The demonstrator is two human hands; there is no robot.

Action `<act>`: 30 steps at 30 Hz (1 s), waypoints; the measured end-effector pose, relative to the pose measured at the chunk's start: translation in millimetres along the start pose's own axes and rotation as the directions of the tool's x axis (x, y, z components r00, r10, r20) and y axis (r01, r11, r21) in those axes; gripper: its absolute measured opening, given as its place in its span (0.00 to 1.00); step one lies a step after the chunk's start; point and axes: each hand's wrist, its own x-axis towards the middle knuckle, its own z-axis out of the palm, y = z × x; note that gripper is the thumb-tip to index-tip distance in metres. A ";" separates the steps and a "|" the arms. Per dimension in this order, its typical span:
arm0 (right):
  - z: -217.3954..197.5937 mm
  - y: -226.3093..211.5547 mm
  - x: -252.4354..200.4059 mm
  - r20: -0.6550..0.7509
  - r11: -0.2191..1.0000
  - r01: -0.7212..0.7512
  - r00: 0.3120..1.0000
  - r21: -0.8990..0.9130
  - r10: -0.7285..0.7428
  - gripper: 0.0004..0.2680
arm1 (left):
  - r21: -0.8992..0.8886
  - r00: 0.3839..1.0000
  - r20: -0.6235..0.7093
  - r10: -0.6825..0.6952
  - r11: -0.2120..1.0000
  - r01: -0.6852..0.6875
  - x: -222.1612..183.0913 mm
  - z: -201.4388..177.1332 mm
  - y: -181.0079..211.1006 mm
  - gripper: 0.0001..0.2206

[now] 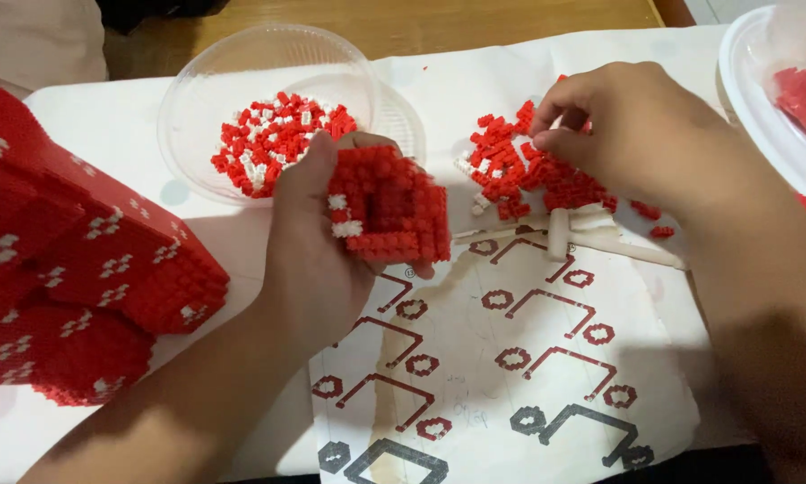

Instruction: Assembling a small structure using tiny interlocking plastic blocks and a small tool for alignment.

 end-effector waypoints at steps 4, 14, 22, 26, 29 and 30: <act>7.5 2.9 5.8 -0.042 0.975 0.182 0.983 0.128 -0.178 0.06 | 0.058 0.999 -0.032 0.009 0.998 -0.007 -1.2 2.3 -1.8 0.18; 1.7 -2.5 0.7 -0.001 0.994 0.109 0.994 -0.022 -0.109 0.10 | 0.074 0.988 -0.127 -0.090 0.992 0.100 -2.4 6.1 -2.9 0.28; 1.8 21.2 9.0 -0.114 0.984 0.081 0.988 -0.160 -0.100 0.10 | 0.037 0.984 -0.176 0.011 0.999 -0.005 -0.3 2.7 -9.4 0.22; 4.9 22.3 5.8 -0.059 0.924 -0.070 0.997 -0.377 0.051 0.11 | 0.089 0.985 -0.171 -0.019 0.995 0.034 -0.6 6.3 -8.2 0.24; 6.0 20.9 6.1 -0.030 0.880 -0.079 0.997 -0.468 0.073 0.08 | 0.083 0.985 -0.171 -0.021 0.996 0.036 1.4 1.0 -11.6 0.23; 6.4 22.3 7.9 -0.022 0.853 -0.088 0.996 -0.514 0.090 0.11 | 0.081 0.991 -0.134 -0.019 0.996 0.030 2.2 -1.7 -13.1 0.24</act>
